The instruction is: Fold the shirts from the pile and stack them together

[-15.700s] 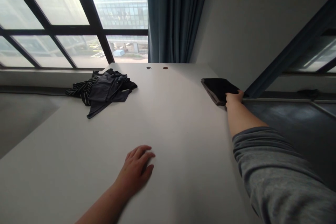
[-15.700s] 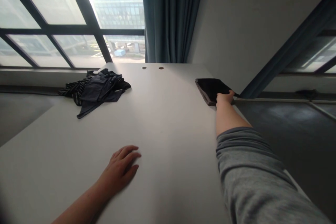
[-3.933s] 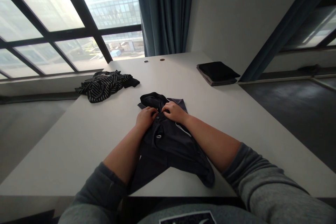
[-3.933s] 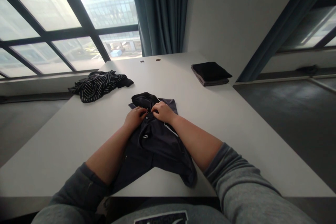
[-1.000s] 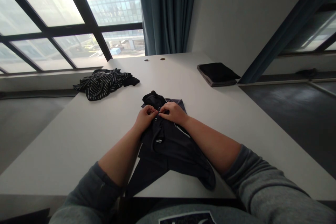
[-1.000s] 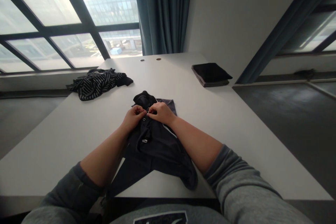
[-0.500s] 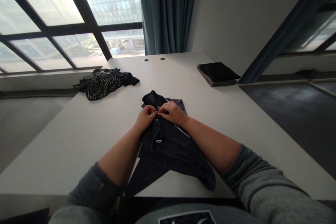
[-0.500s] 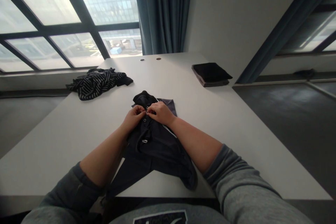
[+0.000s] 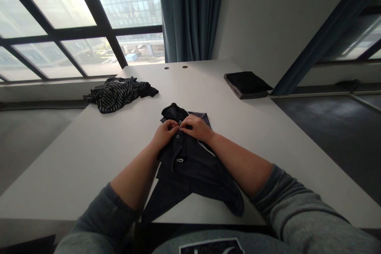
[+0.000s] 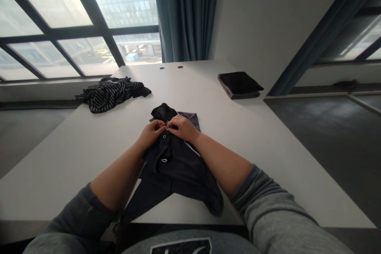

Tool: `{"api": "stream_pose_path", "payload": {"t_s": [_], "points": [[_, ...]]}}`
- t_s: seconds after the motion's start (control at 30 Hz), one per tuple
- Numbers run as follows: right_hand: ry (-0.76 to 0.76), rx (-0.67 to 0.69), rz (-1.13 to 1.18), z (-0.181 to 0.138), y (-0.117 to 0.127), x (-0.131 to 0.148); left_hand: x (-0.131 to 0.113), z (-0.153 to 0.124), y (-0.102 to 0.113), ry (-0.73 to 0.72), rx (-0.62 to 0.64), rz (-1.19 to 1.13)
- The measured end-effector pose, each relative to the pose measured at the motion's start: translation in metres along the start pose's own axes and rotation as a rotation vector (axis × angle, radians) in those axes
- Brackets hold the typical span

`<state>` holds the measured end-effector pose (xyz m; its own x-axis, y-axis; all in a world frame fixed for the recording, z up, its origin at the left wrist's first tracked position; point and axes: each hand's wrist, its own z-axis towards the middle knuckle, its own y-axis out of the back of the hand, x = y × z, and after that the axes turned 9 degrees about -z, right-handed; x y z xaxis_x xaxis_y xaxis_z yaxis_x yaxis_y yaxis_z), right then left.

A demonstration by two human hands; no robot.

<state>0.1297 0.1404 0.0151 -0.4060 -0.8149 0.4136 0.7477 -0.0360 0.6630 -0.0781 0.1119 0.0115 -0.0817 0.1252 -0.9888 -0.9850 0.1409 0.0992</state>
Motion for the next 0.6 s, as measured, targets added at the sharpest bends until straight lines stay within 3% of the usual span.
{"api": "stream_pose_path", "payload": {"t_s": [0.2, 0.37, 0.47, 0.6], "points": [[-0.032, -0.050, 0.075, 0.000, -0.002, -0.004, -0.002, -0.001, -0.002, 0.026, 0.015, -0.043], [-0.222, -0.021, -0.050, -0.003, -0.008, -0.020, 0.000, -0.001, -0.003, 0.016, 0.017, -0.010], [-0.280, -0.004, -0.008, -0.004, -0.008, -0.022, 0.003, -0.001, -0.003, -0.027, -0.013, 0.073], [-0.248, 0.005, 0.026, -0.004, -0.006, -0.017, 0.003, -0.003, -0.003, -0.091, -0.098, 0.259]]}}
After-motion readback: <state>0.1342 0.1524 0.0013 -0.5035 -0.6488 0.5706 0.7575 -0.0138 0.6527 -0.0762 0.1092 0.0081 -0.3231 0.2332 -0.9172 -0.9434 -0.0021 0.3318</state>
